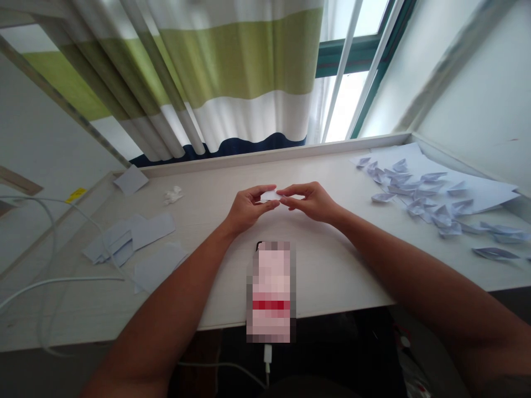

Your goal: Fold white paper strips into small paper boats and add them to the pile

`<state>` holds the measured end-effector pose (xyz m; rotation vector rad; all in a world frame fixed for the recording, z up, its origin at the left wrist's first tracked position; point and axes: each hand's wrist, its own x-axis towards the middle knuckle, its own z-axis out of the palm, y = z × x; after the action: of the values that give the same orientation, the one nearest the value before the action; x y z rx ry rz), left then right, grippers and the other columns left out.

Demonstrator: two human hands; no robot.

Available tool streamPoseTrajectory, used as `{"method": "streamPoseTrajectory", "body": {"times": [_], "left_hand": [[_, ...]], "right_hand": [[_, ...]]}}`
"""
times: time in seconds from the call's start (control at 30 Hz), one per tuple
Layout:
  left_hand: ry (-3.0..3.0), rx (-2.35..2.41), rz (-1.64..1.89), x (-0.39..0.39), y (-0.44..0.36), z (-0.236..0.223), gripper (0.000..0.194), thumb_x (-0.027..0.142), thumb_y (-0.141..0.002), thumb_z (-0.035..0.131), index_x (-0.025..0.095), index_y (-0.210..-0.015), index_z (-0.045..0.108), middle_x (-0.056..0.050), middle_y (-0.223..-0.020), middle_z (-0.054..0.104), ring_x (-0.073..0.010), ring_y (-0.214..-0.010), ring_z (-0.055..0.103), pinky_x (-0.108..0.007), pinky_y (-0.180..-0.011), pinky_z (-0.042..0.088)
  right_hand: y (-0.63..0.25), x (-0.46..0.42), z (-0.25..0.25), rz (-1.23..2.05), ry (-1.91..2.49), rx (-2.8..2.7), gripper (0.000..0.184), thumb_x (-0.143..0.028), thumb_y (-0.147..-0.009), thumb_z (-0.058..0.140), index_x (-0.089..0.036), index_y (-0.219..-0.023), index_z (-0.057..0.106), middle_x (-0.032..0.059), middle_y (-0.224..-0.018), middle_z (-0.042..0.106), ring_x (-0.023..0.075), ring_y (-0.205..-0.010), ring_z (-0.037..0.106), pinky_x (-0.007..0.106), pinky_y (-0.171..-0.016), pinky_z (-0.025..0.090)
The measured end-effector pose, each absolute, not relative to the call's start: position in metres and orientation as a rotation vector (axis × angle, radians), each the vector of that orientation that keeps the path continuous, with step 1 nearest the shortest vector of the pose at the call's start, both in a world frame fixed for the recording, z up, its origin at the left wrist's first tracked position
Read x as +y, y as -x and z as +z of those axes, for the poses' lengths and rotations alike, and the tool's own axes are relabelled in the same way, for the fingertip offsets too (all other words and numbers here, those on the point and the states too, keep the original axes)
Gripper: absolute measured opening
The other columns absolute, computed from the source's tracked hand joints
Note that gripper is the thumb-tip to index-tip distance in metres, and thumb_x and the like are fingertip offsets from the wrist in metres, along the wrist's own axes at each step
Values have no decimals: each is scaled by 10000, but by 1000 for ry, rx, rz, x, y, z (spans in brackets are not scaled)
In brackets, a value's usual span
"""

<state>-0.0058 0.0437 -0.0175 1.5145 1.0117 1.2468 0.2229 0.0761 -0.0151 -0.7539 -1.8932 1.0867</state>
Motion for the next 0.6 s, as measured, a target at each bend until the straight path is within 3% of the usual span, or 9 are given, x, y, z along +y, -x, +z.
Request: {"method": "streamPoseTrajectory", "body": {"times": [0.13, 0.4, 0.6], "left_hand": [[-1527, 1028, 1259, 46, 7, -19, 591, 379, -666, 1028, 187, -1196, 851, -101, -1077, 834, -241, -988, 770, -443, -959, 647], [-1519, 961, 1242, 47, 6, -23, 552, 357, -719, 997, 173, -1212, 831, -100, -1067, 836, -237, -947, 803, -466, -995, 641], [-1486, 912, 1223, 44, 6, -19, 465, 232, -782, 892, 157, -1232, 802, -90, -1031, 835, -230, -916, 806, -408, -865, 670]], "right_hand": [[-223, 77, -16, 1143, 749, -1861, 421, -538, -874, 875, -200, -1125, 889, 99, -1069, 859, 248, -884, 787, 403, -727, 706], [-220, 75, -17, 1215, 720, -1813, 373, -530, -881, 878, -216, -1083, 891, 102, -1080, 857, 264, -982, 803, 379, -718, 717], [-218, 73, -16, 1128, 742, -1830, 457, -606, -865, 866, -201, -1077, 884, 106, -1045, 857, 257, -919, 799, 398, -734, 704]]}}
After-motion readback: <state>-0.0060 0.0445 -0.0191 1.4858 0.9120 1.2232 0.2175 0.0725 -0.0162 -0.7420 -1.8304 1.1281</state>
